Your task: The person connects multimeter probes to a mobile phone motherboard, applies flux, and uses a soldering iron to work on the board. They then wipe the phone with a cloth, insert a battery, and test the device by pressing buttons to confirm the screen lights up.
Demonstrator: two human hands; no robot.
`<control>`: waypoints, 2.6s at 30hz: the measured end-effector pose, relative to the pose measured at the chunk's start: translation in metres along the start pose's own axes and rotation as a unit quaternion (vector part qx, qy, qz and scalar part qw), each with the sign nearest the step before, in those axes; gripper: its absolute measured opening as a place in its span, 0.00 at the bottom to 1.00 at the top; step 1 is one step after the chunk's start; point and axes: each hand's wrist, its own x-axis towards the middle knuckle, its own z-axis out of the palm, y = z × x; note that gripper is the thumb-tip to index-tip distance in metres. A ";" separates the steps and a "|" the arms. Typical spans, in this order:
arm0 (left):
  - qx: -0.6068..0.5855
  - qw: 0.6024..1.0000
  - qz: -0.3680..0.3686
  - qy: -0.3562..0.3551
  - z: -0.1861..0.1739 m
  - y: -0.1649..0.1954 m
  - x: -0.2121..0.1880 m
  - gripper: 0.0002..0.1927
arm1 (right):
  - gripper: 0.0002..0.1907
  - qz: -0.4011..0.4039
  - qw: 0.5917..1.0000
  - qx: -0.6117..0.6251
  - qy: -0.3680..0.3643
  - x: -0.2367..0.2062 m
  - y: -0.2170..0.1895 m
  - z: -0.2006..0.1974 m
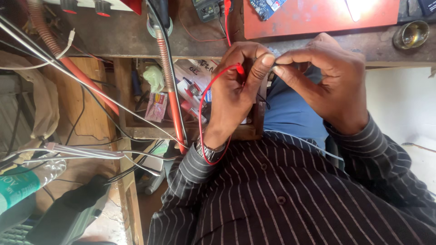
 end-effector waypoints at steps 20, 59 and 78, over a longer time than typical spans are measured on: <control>-0.263 0.949 -0.166 -0.053 0.000 0.006 -0.003 0.06 | 0.10 -0.178 0.983 0.036 0.024 0.014 0.008 0.000; -0.219 0.974 -0.049 0.042 0.004 0.019 -0.010 0.08 | 0.15 0.209 0.617 0.757 0.054 -0.016 0.018 0.063; -0.506 0.857 0.046 0.087 -0.005 0.015 0.004 0.17 | 0.09 -0.045 0.977 0.131 0.160 -0.023 0.004 0.043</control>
